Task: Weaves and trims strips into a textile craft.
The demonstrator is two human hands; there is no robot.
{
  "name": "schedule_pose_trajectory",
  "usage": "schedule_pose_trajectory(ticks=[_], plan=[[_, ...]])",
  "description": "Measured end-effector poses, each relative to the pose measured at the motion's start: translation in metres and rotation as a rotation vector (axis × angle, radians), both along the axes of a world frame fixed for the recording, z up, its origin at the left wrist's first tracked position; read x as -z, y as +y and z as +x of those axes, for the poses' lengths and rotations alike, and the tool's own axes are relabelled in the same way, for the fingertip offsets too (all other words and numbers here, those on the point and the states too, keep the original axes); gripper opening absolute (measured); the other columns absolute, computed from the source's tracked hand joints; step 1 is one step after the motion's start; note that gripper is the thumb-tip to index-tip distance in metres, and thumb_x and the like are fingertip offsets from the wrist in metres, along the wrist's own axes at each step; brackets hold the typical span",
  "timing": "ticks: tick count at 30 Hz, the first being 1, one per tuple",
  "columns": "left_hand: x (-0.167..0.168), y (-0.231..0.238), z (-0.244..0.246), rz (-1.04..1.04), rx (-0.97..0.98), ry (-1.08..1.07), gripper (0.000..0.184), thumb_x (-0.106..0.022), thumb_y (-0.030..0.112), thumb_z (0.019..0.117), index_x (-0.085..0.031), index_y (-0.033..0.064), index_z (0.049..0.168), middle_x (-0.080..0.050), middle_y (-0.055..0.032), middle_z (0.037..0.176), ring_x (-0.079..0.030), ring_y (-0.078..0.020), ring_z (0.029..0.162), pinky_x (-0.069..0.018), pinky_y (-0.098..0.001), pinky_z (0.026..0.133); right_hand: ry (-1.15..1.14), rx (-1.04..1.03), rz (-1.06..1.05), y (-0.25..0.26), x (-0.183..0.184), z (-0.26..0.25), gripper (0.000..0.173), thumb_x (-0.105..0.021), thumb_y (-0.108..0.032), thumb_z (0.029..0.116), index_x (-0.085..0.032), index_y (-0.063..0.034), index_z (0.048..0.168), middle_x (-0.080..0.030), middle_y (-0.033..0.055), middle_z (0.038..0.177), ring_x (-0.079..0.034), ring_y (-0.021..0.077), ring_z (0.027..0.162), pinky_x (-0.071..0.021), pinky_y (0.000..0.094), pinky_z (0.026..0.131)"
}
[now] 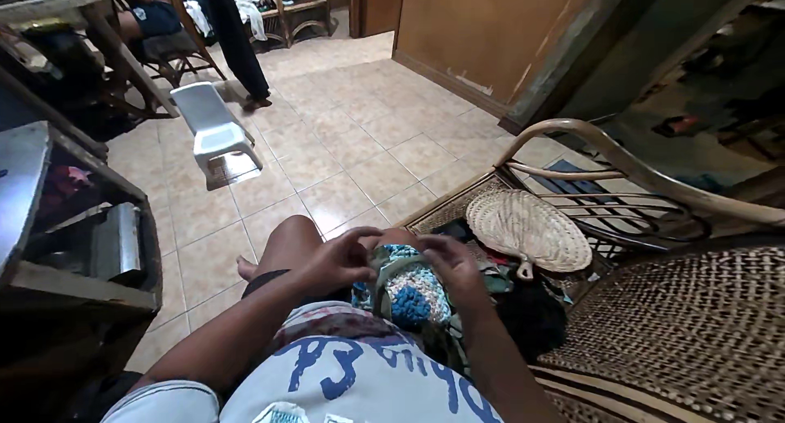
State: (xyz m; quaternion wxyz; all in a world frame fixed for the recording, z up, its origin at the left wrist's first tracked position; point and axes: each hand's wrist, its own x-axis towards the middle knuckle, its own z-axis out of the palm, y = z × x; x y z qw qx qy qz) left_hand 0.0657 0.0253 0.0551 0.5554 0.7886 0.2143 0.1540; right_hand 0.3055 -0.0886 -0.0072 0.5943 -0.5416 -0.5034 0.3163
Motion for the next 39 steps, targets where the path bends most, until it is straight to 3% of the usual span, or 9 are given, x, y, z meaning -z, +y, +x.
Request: schedule_pose_trajectory(ticks=[3,6,9,13,16,23,26,29,39], plan=[[-0.001,-0.01,0.008,0.079,0.036,0.081,0.063,-0.073,0.008,0.0914,-0.045,0.0051,0.148,-0.071,-0.0065,0.098,-0.068,-0.0043,0.085,-0.0568,-0.023,0.083,-0.059,-0.241,0.016,-0.003,-0.005,-0.04,0.033,-0.069,-0.022,0.094,-0.069,0.0025,0.116,-0.071,0.0052,0.113,-0.065,0.0058,0.106,-0.053,0.0264,0.095],[0.005,-0.012,0.009,0.095,0.018,0.097,0.061,-0.071,0.009,0.0929,-0.044,0.005,0.148,-0.071,-0.0064,0.098,-0.068,-0.0043,0.085,-0.0568,-0.0225,0.083,-0.011,-0.154,0.051,-0.003,0.001,-0.057,0.015,-0.069,-0.01,0.0927,-0.069,0.0022,0.1,-0.071,0.0013,0.096,-0.067,0.0016,0.091,-0.056,0.022,0.087],[0.016,-0.012,0.008,0.051,-0.035,0.019,0.057,-0.069,0.01,0.0938,-0.045,0.0009,0.145,-0.069,-0.0056,0.1,-0.067,-0.0035,0.087,-0.0559,-0.0212,0.083,0.124,-0.099,0.016,-0.003,0.0,-0.055,0.007,-0.066,-0.005,0.0942,-0.066,-0.0001,0.099,-0.068,-0.0024,0.09,-0.065,0.0004,0.082,-0.0562,0.0197,0.079],[0.032,-0.018,0.011,-0.072,-0.118,-0.124,0.053,-0.069,0.006,0.0925,-0.047,-0.0022,0.14,-0.067,-0.002,0.099,-0.065,-0.0031,0.084,-0.056,-0.0205,0.081,0.245,-0.018,0.027,-0.002,0.0,-0.057,0.012,-0.065,-0.001,0.0936,-0.06,-0.0002,0.104,-0.067,-0.0011,0.092,-0.066,0.0037,0.083,-0.058,0.0226,0.079],[0.04,-0.023,0.013,-0.092,-0.196,-0.199,0.037,-0.064,0.006,0.0948,-0.05,-0.0046,0.127,-0.064,-0.0048,0.106,-0.065,-0.0054,0.09,-0.0562,-0.0228,0.083,0.277,0.011,0.05,0.0,0.002,-0.058,0.014,-0.064,0.0,0.0935,-0.055,-0.0024,0.105,-0.064,-0.0017,0.092,-0.065,0.0044,0.083,-0.0575,0.0233,0.079],[0.047,-0.026,0.013,-0.104,-0.201,-0.23,0.012,-0.055,0.003,0.0976,-0.059,-0.0012,0.109,-0.064,-0.0003,0.101,-0.064,-0.0027,0.086,-0.0556,-0.0223,0.081,0.166,-0.057,0.134,-0.001,0.007,-0.056,0.025,-0.047,0.008,0.0929,-0.069,0.0018,0.103,-0.072,-0.0013,0.102,-0.067,0.0025,0.095,-0.0568,0.0238,0.088],[0.048,-0.027,0.014,-0.116,-0.209,-0.255,0.012,-0.056,0.003,0.0985,-0.06,-0.0012,0.109,-0.065,-0.0007,0.103,-0.065,-0.0037,0.088,-0.057,-0.0235,0.082,0.136,-0.076,0.062,-0.003,0.003,-0.057,0.017,-0.06,-0.002,0.0959,-0.068,0.0038,0.11,-0.071,0.0033,0.105,-0.067,0.0043,0.095,-0.0569,0.0233,0.088],[0.048,-0.028,0.014,-0.118,-0.223,-0.261,0.013,-0.058,0.005,0.0992,-0.062,-0.0014,0.11,-0.066,-0.0019,0.105,-0.066,-0.0047,0.09,-0.0573,-0.024,0.083,0.09,-0.071,0.061,-0.003,0.006,-0.057,0.023,-0.07,-0.003,0.0895,-0.068,0.0059,0.111,-0.072,0.0079,0.107,-0.07,0.0079,0.095,-0.0588,0.0251,0.087],[0.051,-0.032,0.014,-0.007,-0.273,-0.292,0.018,-0.074,0.001,0.0882,-0.069,-0.0032,0.105,-0.074,-0.0021,0.101,-0.07,-0.0051,0.091,-0.0594,-0.0243,0.087,0.05,-0.068,0.139,-0.001,0.011,-0.055,0.017,-0.07,0.0,0.0894,-0.071,0.0049,0.105,-0.073,0.0089,0.103,-0.07,0.0099,0.096,-0.0594,0.0262,0.089]])
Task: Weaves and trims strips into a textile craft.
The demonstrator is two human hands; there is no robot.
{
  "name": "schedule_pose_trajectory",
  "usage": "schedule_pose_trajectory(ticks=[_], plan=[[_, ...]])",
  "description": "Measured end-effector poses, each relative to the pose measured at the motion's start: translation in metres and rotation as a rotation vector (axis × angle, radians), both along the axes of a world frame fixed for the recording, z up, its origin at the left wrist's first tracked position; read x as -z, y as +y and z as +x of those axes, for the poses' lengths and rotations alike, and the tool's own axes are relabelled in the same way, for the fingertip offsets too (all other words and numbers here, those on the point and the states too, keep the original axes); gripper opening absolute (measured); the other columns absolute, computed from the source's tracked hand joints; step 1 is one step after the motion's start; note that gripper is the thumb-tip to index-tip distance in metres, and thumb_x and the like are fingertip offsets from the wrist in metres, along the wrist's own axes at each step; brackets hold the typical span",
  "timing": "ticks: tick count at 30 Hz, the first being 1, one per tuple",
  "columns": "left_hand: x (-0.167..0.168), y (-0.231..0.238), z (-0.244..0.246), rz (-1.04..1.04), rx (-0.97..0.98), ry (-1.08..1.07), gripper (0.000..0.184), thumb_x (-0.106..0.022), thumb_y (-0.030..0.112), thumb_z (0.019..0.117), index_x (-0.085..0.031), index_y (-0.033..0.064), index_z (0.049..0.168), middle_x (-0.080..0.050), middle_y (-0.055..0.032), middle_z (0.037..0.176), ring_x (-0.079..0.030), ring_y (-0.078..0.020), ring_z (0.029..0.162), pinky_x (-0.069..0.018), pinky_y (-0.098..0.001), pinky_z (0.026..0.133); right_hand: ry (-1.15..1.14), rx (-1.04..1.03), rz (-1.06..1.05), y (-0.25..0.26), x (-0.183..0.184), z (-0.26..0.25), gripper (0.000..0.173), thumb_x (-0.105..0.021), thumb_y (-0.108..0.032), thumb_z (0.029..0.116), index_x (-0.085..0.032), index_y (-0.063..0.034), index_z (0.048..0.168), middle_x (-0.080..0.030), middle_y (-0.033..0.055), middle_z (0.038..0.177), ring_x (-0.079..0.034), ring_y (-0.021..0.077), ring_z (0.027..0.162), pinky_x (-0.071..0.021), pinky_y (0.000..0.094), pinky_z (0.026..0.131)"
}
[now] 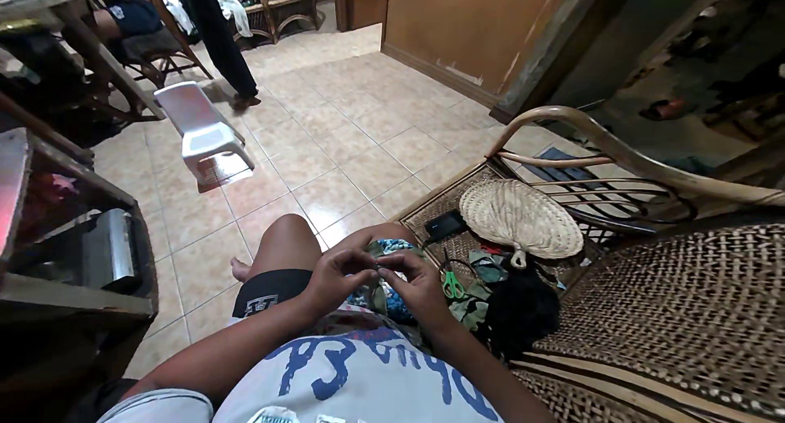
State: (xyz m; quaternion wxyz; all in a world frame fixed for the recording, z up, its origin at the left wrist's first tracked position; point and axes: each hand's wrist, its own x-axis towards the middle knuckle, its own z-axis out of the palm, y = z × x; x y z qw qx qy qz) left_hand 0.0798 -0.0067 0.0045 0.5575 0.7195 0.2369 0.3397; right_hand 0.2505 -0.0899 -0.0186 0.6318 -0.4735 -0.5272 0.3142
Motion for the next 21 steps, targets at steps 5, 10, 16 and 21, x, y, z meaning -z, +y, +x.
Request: schedule_pose_trajectory(ticks=[5,10,16,21], plan=[[0.004,0.001,-0.001,0.124,-0.018,0.042,0.015,-0.071,0.002,0.0907,-0.071,-0.0045,0.104,-0.073,-0.0049,0.101,-0.07,-0.0046,0.091,-0.059,-0.0223,0.087,-0.067,0.063,0.031,0.0,0.004,-0.001,0.015,-0.072,0.0,0.0873,-0.073,0.0052,0.101,-0.074,0.0092,0.1,-0.071,0.0081,0.094,-0.0594,0.0241,0.088],[0.008,0.004,-0.002,0.215,-0.017,0.097,0.014,-0.069,0.003,0.092,-0.072,-0.0047,0.103,-0.072,-0.0065,0.102,-0.07,-0.0038,0.092,-0.0585,-0.0209,0.087,-0.076,0.069,-0.019,0.001,0.004,-0.002,0.014,-0.072,-0.001,0.0876,-0.074,0.0046,0.1,-0.074,0.0091,0.099,-0.07,0.0066,0.092,-0.0588,0.022,0.087],[0.013,0.009,-0.002,0.223,-0.041,0.242,0.015,-0.069,0.009,0.0939,-0.072,-0.003,0.103,-0.07,-0.0098,0.103,-0.068,-0.0057,0.091,-0.0581,-0.0221,0.085,-0.023,0.021,-0.175,0.005,0.005,0.005,0.019,-0.071,-0.005,0.092,-0.072,0.0046,0.108,-0.072,0.0101,0.103,-0.069,0.0079,0.09,-0.0586,0.0239,0.085],[0.021,0.021,-0.006,0.338,-0.125,0.255,0.014,-0.07,0.012,0.0912,-0.074,-0.001,0.096,-0.065,-0.0146,0.114,-0.066,-0.0149,0.103,-0.0572,-0.0284,0.089,-0.401,0.456,-0.428,0.016,0.043,0.091,0.023,-0.069,-0.01,0.0957,-0.069,0.0054,0.114,-0.07,0.0227,0.11,-0.069,0.0339,0.099,-0.0559,0.0517,0.09]])
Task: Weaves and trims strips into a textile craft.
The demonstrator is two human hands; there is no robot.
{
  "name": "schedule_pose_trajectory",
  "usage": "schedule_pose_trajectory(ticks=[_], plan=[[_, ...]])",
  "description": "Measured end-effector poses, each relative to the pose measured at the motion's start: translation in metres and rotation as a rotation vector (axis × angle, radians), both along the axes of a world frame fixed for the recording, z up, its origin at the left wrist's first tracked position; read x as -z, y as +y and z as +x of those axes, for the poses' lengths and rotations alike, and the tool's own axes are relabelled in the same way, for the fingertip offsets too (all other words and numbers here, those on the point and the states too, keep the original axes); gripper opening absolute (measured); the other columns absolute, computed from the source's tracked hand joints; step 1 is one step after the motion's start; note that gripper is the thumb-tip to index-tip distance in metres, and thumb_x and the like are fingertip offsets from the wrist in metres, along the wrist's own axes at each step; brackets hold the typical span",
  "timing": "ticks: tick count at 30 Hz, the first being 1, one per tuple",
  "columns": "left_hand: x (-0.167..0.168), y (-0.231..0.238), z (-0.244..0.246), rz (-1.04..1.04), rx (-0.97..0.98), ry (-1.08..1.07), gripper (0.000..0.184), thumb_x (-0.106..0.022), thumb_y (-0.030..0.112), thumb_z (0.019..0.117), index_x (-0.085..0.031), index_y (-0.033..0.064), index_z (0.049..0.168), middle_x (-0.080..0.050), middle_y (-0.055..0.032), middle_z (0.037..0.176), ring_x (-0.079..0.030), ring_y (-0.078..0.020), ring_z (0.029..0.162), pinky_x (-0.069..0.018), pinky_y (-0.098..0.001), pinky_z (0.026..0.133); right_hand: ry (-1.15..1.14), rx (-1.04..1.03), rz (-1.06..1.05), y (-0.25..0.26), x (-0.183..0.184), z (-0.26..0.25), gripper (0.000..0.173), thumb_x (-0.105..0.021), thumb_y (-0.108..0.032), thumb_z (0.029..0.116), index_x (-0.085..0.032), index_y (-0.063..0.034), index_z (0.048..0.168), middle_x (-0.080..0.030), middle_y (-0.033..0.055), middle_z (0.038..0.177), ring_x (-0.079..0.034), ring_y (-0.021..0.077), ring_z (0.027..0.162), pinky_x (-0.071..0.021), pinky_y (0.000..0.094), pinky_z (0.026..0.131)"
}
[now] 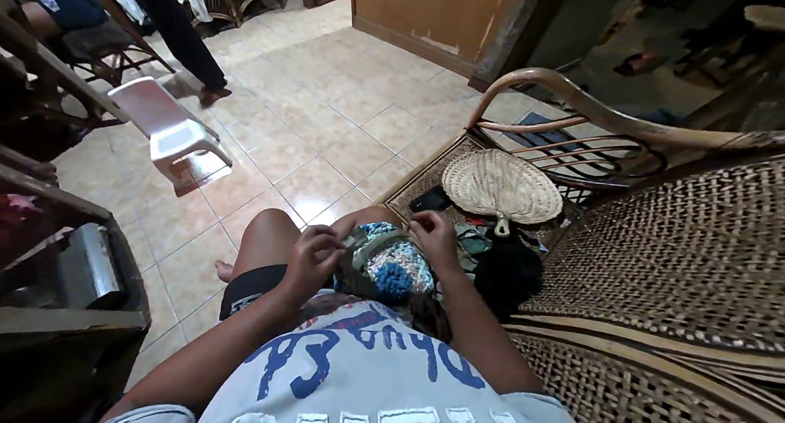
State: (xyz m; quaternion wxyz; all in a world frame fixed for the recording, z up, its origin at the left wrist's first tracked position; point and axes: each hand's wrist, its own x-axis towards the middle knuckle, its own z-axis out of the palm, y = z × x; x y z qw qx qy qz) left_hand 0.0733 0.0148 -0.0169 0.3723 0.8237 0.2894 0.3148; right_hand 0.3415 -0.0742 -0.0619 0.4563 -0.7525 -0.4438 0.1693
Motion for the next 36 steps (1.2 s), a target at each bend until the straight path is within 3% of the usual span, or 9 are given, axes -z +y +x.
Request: schedule_pose_trajectory(ticks=[4,6,12,20,24,27,29,33,36], plan=[[0.005,0.004,-0.001,0.015,-0.013,-0.045,0.014,-0.067,0.011,0.093,-0.071,-0.0013,0.098,-0.071,-0.0105,0.108,-0.068,-0.0123,0.1,-0.0568,-0.0284,0.09,-0.122,0.069,-0.711,-0.016,0.064,0.056,0.031,-0.066,-0.008,0.0944,-0.066,0.0052,0.123,-0.064,0.0314,0.125,-0.06,0.0493,0.12,-0.0453,0.0667,0.1],[0.003,0.002,0.001,-0.026,-0.039,-0.053,0.017,-0.065,0.01,0.0944,-0.07,-0.004,0.104,-0.072,-0.0105,0.103,-0.069,-0.0108,0.095,-0.0565,-0.0272,0.089,-0.115,0.098,-0.83,-0.025,0.09,0.053,0.043,-0.067,-0.008,0.093,-0.06,0.0039,0.134,-0.06,0.0317,0.132,-0.058,0.0501,0.123,-0.0458,0.0665,0.101],[-0.001,0.0,0.005,-0.154,-0.067,-0.076,0.017,-0.065,0.009,0.0964,-0.067,-0.0053,0.106,-0.07,-0.0067,0.098,-0.067,-0.0031,0.088,-0.0562,-0.0212,0.084,-0.111,0.206,-0.87,-0.025,0.095,0.042,0.05,-0.062,-0.01,0.0965,-0.051,-0.0016,0.144,-0.062,0.0277,0.133,-0.062,0.046,0.121,-0.0499,0.0625,0.097],[-0.007,0.004,0.004,-0.56,-0.139,-0.2,0.012,-0.067,0.004,0.0962,-0.066,-0.0022,0.106,-0.071,-0.0043,0.092,-0.07,-0.0104,0.081,-0.0609,-0.0286,0.078,-0.233,0.152,-1.029,-0.03,0.022,0.072,0.034,-0.064,-0.011,0.0962,-0.064,0.0091,0.124,-0.06,0.0327,0.131,-0.058,0.0499,0.124,-0.0458,0.0679,0.098],[-0.013,0.004,0.004,-0.666,-0.157,-0.254,0.01,-0.063,0.003,0.0981,-0.064,-0.0024,0.107,-0.07,-0.005,0.094,-0.071,-0.0125,0.086,-0.061,-0.0307,0.081,-0.158,0.177,-0.603,-0.037,-0.015,0.089,0.035,-0.059,-0.008,0.0998,-0.062,0.0058,0.132,-0.062,0.0344,0.126,-0.059,0.0517,0.119,-0.0431,0.0679,0.102],[-0.008,0.014,-0.001,-0.349,-0.147,-0.211,0.013,-0.066,0.006,0.096,-0.067,-0.0026,0.106,-0.07,-0.0039,0.096,-0.068,-0.007,0.087,-0.0581,-0.0255,0.082,0.028,0.035,-0.134,-0.032,-0.034,0.074,0.036,-0.06,-0.007,0.1018,-0.059,0.0059,0.135,-0.066,0.0252,0.12,-0.068,0.0338,0.103,-0.0547,0.0498,0.093],[-0.01,0.022,-0.007,0.015,-0.135,-0.141,0.015,-0.067,0.008,0.094,-0.07,-0.0041,0.103,-0.07,-0.0083,0.098,-0.067,-0.0072,0.091,-0.0571,-0.0243,0.085,0.258,-0.25,0.075,-0.029,-0.048,0.047,0.037,-0.061,-0.009,0.0986,-0.056,0.004,0.133,-0.07,0.0123,0.108,-0.071,0.0177,0.092,-0.0603,0.0361,0.085],[-0.025,0.033,-0.02,0.502,-0.129,-0.029,0.013,-0.067,0.011,0.0949,-0.076,0.002,0.1,-0.07,-0.0126,0.101,-0.067,-0.0174,0.098,-0.0564,-0.0309,0.09,0.561,-1.017,0.013,-0.019,-0.067,-0.014,0.033,-0.065,-0.014,0.0968,-0.057,-0.0031,0.127,-0.071,-0.0006,0.109,-0.071,0.0099,0.093,-0.0614,0.0306,0.085],[-0.024,0.045,-0.03,0.716,-0.146,-0.015,0.013,-0.066,0.015,0.0979,-0.076,0.0075,0.102,-0.071,-0.0113,0.102,-0.068,-0.0192,0.096,-0.0561,-0.0349,0.088,0.67,-1.167,-0.092,-0.013,-0.065,-0.047,0.038,-0.069,-0.025,0.0971,-0.055,-0.0047,0.126,-0.069,-0.002,0.105,-0.07,0.0083,0.09,-0.0609,0.0292,0.082]])
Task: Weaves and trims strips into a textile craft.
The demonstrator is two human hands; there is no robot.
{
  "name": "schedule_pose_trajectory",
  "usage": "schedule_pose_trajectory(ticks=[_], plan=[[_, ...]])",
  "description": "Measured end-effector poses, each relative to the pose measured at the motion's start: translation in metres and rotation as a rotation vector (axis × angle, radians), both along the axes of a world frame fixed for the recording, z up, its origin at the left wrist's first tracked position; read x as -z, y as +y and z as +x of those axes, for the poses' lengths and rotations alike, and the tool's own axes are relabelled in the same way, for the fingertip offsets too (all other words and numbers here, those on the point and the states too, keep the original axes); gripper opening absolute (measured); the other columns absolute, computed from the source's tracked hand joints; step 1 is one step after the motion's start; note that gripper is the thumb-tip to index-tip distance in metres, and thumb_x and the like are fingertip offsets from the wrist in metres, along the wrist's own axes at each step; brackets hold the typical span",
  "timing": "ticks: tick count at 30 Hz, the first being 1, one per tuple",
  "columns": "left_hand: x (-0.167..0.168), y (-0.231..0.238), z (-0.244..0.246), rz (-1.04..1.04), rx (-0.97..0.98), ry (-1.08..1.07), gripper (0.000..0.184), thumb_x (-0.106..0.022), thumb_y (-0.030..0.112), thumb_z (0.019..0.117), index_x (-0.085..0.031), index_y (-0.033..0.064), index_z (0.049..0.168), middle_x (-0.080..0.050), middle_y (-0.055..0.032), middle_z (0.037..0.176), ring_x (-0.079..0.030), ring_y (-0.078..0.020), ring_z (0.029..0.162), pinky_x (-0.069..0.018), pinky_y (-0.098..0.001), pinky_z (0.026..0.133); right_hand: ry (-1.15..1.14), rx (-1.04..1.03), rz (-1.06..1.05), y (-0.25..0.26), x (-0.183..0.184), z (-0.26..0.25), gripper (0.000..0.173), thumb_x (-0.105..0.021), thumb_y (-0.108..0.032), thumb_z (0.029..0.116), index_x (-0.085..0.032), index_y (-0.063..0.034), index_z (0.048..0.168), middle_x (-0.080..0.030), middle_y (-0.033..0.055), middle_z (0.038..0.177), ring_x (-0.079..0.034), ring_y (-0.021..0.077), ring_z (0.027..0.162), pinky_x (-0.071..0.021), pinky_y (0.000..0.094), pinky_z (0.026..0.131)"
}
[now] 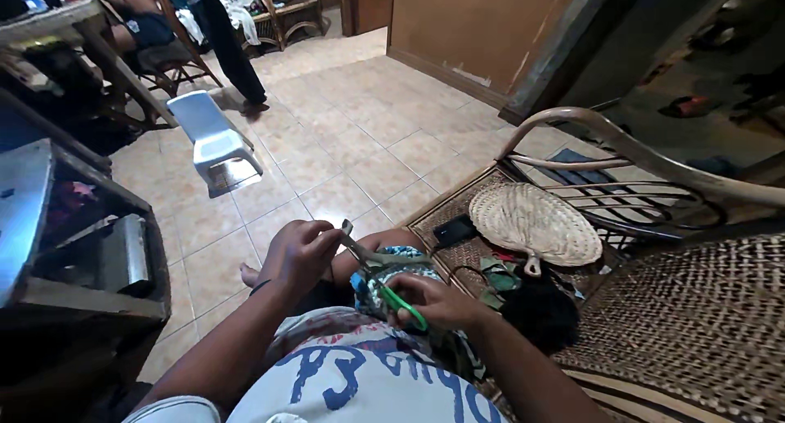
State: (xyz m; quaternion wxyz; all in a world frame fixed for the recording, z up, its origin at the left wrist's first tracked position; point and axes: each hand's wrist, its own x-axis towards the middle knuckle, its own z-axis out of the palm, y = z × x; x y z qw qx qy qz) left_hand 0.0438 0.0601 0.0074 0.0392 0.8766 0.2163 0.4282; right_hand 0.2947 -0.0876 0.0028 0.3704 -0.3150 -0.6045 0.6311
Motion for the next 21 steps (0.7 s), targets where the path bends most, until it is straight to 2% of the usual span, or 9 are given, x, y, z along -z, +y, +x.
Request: schedule_pose_trajectory(ticks=[2,5,8,13,16,21], plan=[[0.0,0.007,-0.008,0.078,0.0,0.04,0.013,-0.064,0.018,0.1004,-0.075,0.0133,0.106,-0.071,-0.0076,0.104,-0.068,-0.0188,0.095,-0.0563,-0.0393,0.086,0.009,0.096,-0.123,-0.003,-0.003,-0.017,0.042,-0.069,-0.033,0.0959,-0.055,-0.0054,0.124,-0.07,-0.0019,0.096,-0.071,0.0099,0.083,-0.0612,0.03,0.079],[-0.003,0.009,-0.014,0.162,0.003,0.057,0.014,-0.066,0.016,0.0996,-0.076,0.0164,0.109,-0.069,-0.007,0.104,-0.068,-0.0194,0.096,-0.0572,-0.0389,0.084,-0.039,0.253,-0.19,-0.009,-0.012,-0.031,0.037,-0.064,-0.033,0.0972,-0.056,-0.0049,0.121,-0.068,-0.0028,0.088,-0.069,0.0089,0.076,-0.0604,0.0278,0.072],[-0.004,0.008,-0.017,0.272,0.02,0.07,0.016,-0.065,0.014,0.0992,-0.074,0.0176,0.112,-0.069,-0.0075,0.101,-0.067,-0.0212,0.095,-0.0554,-0.0398,0.087,-0.06,0.297,-0.164,-0.013,-0.016,-0.034,0.037,-0.064,-0.031,0.0974,-0.056,-0.0035,0.121,-0.068,-0.0031,0.088,-0.069,0.0079,0.075,-0.0604,0.0265,0.072],[-0.005,0.004,-0.017,0.389,0.099,0.116,0.019,-0.061,0.013,0.1013,-0.072,0.0186,0.116,-0.066,-0.0055,0.104,-0.064,-0.0203,0.103,-0.0499,-0.0395,0.097,-0.052,0.33,-0.142,-0.017,-0.017,-0.04,0.035,-0.065,-0.029,0.0974,-0.057,-0.004,0.12,-0.068,-0.0034,0.088,-0.069,0.0076,0.075,-0.0609,0.026,0.072],[-0.006,-0.001,-0.014,0.392,0.134,0.101,0.019,-0.061,0.012,0.101,-0.071,0.0181,0.116,-0.065,-0.0052,0.104,-0.062,-0.019,0.106,-0.0478,-0.0355,0.1,-0.034,0.341,-0.143,-0.018,-0.018,-0.04,0.033,-0.065,-0.027,0.0976,-0.057,-0.0044,0.12,-0.068,-0.0037,0.088,-0.069,0.0071,0.074,-0.0605,0.0252,0.071],[-0.007,-0.002,-0.012,0.374,0.168,0.101,0.02,-0.06,0.01,0.101,-0.071,0.0168,0.117,-0.064,-0.0064,0.104,-0.061,-0.0198,0.105,-0.0468,-0.036,0.101,-0.008,0.354,-0.169,-0.019,-0.021,-0.04,0.031,-0.067,-0.023,0.0963,-0.058,-0.0042,0.119,-0.069,-0.0029,0.088,-0.07,0.0076,0.074,-0.0608,0.0246,0.07]])
